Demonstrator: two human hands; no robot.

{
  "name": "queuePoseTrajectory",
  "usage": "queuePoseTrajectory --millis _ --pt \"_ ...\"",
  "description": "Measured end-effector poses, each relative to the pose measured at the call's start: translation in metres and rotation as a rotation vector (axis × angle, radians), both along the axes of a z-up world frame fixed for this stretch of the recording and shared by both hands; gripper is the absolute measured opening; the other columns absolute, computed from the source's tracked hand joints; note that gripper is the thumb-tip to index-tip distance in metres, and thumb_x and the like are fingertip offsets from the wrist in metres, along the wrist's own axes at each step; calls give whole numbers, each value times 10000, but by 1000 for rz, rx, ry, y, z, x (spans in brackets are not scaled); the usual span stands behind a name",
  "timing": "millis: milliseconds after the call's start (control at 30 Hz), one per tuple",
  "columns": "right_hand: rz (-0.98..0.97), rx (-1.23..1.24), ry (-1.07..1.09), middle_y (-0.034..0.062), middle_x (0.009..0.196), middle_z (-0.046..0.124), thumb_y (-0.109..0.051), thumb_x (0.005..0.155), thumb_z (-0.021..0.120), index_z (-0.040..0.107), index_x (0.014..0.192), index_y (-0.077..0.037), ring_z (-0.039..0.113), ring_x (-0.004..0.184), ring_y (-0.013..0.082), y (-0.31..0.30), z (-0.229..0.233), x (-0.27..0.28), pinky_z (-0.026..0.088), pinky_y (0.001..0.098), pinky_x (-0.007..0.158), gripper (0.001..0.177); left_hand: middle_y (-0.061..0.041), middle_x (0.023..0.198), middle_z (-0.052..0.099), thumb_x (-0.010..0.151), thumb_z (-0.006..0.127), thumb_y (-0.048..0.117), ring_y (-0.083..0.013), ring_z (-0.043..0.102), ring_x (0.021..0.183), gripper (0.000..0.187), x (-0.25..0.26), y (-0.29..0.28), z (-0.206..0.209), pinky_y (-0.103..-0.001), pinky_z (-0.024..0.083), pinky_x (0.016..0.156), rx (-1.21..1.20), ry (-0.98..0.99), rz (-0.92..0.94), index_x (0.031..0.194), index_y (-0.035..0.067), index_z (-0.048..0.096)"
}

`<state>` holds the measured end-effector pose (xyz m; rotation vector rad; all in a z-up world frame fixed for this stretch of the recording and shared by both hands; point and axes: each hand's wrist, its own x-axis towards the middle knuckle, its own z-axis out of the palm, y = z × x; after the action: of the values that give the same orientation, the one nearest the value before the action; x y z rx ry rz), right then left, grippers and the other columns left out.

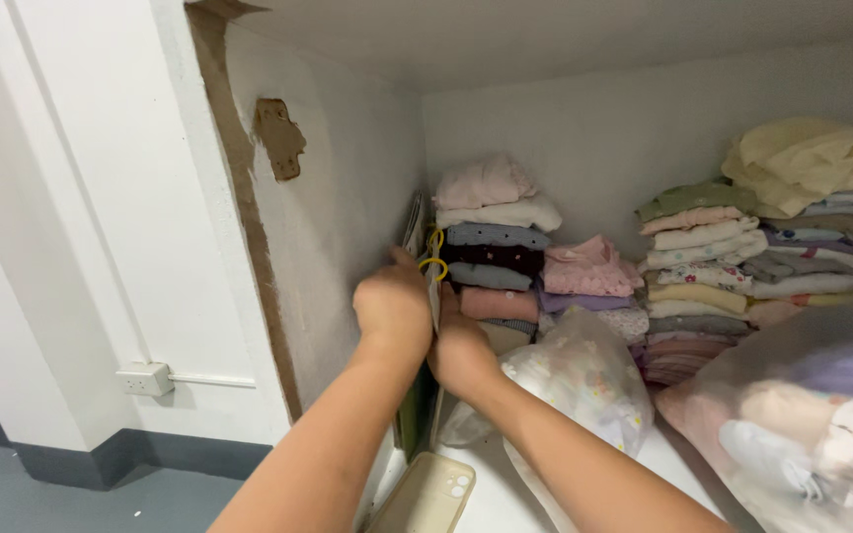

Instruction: The person opens a white wardrobe and rearranges folded baby clothes, books, and plastic bags on the shelves. They move stacks of clothes, flip through a ring-bound book, and shift bags and other items to reorganize the contents.

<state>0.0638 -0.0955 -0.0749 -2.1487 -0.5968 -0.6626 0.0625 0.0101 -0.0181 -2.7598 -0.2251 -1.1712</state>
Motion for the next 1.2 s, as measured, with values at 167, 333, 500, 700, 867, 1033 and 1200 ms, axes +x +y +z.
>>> queuePoseTrajectory --millis 167,333,500,700,867,1033,1200 --pt "85 52 -163 372 1012 665 -11 819 512 259 1542 -4 656 966 514 -31 -9 1 515 561 850 766 -150 1165 740 1009 554 188 -313 727 1065 303 37 3 38 -410 594 829 11 142 -33 1266 82 676" --pt "0 24 -85 349 928 673 -15 818 492 275 1553 -55 672 886 493 -36 -8 -5 511 562 813 768 -109 1243 707 965 585 212 -305 686 1142 319 60 -4 63 -420 566 870 29 277 -55 1250 115 692" --pt "16 40 -63 332 946 682 -55 836 521 310 1522 -73 674 895 489 -34 -13 -4 527 553 799 718 -88 1345 613 917 610 243 -307 601 1197 348 37 -10 57 -408 510 917 129 137 -59 1218 95 701" --pt "39 80 -83 322 1040 690 -121 836 572 359 1469 -61 667 991 486 -36 -22 15 534 523 858 671 -75 1346 566 924 583 280 -282 469 1307 334 -3 -24 62 -476 389 1021 403 134 32 1213 163 704" --pt "101 65 -191 291 1127 730 -142 868 640 500 1399 -77 711 1020 448 -39 -20 15 576 493 850 553 -100 1269 681 991 581 213 -292 626 1189 276 5 -30 39 -425 467 968 381 232 -138 1175 130 769" --pt "167 236 379 169 1045 733 -98 804 595 434 1424 -134 780 744 306 -42 2 -16 667 400 510 641 -129 1298 721 957 621 133 -315 674 1211 276 -13 -4 43 -412 554 967 17 300 -191 1202 117 745" --pt "220 239 461 205 1000 761 -82 851 572 529 1359 -58 786 714 305 -49 -4 -4 670 378 524 510 -155 1371 582 901 612 161 -338 563 1271 333 15 -10 1 -414 538 974 384 144 -52 1196 66 730"
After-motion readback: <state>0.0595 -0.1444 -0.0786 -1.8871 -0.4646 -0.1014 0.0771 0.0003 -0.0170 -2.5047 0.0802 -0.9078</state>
